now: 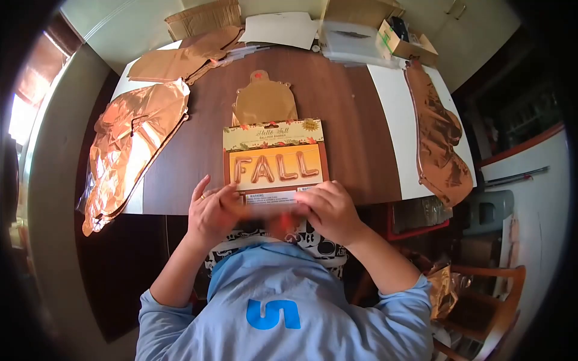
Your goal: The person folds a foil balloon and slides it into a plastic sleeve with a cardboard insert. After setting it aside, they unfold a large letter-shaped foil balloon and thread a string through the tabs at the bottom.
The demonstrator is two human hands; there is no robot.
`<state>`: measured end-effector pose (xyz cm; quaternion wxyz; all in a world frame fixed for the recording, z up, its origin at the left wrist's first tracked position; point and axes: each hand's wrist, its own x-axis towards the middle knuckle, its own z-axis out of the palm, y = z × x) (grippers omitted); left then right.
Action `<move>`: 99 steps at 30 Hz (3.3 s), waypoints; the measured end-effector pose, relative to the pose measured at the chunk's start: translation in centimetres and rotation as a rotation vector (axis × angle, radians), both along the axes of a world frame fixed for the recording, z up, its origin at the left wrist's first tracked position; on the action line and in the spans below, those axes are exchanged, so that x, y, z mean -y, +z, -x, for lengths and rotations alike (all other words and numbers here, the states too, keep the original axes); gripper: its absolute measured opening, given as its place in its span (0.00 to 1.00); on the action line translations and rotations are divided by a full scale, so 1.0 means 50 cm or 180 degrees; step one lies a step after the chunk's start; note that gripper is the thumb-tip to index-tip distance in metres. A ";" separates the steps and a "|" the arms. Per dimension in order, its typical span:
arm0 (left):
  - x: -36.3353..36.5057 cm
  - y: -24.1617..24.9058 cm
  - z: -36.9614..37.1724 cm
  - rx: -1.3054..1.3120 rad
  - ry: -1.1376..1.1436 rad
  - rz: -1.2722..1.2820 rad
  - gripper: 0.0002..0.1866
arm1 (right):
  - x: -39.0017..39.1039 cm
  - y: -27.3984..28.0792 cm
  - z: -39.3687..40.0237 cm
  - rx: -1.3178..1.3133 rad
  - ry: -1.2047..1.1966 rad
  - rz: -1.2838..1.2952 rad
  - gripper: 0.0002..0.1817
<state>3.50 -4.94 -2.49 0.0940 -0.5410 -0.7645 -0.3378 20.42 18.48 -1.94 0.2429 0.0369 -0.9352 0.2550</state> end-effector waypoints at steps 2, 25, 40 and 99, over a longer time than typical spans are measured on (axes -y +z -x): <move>-0.010 -0.003 0.006 0.0233 0.0142 -0.0167 0.31 | 0.003 0.012 0.014 0.0109 -0.0290 0.0517 0.19; -0.062 0.022 -0.047 -0.0775 -0.0790 0.1565 0.44 | -0.171 0.073 0.110 0.0887 -0.1256 0.0667 0.34; -0.031 -0.013 -0.067 -0.0964 -0.0554 0.0587 0.20 | -0.390 0.134 0.135 0.0845 -0.1216 0.1982 0.10; -0.019 0.060 -0.030 -0.0164 -0.0353 0.0757 0.36 | 0.087 0.008 0.014 0.0837 0.0021 -0.0836 0.45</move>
